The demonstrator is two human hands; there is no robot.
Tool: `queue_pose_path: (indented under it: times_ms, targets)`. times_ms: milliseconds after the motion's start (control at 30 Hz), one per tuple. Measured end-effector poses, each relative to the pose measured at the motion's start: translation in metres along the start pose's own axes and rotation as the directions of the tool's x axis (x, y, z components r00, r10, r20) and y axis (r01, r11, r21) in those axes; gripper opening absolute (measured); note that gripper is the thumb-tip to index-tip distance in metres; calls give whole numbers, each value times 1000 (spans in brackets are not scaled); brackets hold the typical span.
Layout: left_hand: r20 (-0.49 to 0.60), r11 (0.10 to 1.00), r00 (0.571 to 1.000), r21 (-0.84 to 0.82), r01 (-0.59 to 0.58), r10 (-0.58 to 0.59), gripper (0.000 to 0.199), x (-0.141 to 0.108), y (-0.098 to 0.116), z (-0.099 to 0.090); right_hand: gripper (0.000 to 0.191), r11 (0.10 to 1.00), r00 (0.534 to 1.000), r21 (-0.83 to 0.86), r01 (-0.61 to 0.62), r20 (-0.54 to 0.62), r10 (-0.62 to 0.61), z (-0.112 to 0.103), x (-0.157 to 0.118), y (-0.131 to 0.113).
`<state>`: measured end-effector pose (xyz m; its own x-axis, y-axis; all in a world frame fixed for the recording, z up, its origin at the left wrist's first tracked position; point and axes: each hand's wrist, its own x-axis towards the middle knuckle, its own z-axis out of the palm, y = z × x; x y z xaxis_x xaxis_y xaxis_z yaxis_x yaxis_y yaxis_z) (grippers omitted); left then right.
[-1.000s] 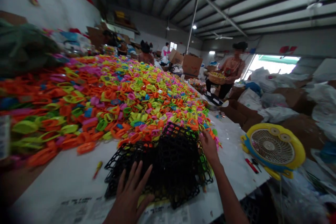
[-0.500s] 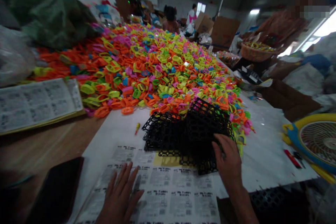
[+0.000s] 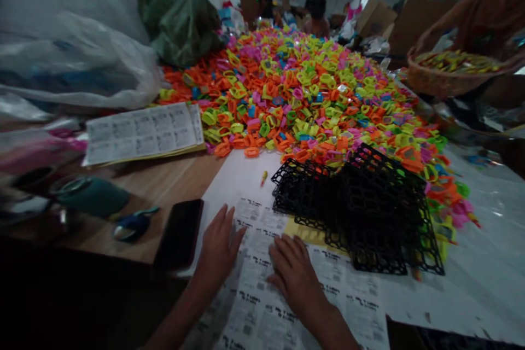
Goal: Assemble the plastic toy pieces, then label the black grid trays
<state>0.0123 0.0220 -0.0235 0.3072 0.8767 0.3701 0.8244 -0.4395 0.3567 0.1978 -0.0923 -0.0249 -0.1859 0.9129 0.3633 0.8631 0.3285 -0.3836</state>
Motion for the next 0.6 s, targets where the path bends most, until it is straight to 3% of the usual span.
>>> queue_pose_path:
  times_ms: [100,167,233,300,433,500,600]
  targets:
    - [149,968,963,-81,239,-225,56,32,-13,-9,47,997,998,-58,56,5,-55,7,-4,11]
    - [309,916,894,-130,379,-325,59,48,-16,-14,46,994,995,-71,88,-30,-90,11,-5,18]
    - [436,881,829,-147,450,-351,56,60,-19,-17,46,989,983,-87,121,-128,-132,23,-3,26]
    - [460,866,805,-136,481,-375,56,67,-23,-19,46,981,942,-116,155,-283,-182,40,2,35]
    - [424,860,821,-163,483,-381,59,72,-33,-19,43,965,817,-144,219,-513,-262,59,13,45]
    - [404,861,830,-167,481,-385,59,71,-38,-16,39,963,814,-108,246,-517,-266,48,14,42]
    - [371,860,838,-164,484,-401,59,64,-44,-11,33,982,904,21,187,-396,-164,1,11,32]
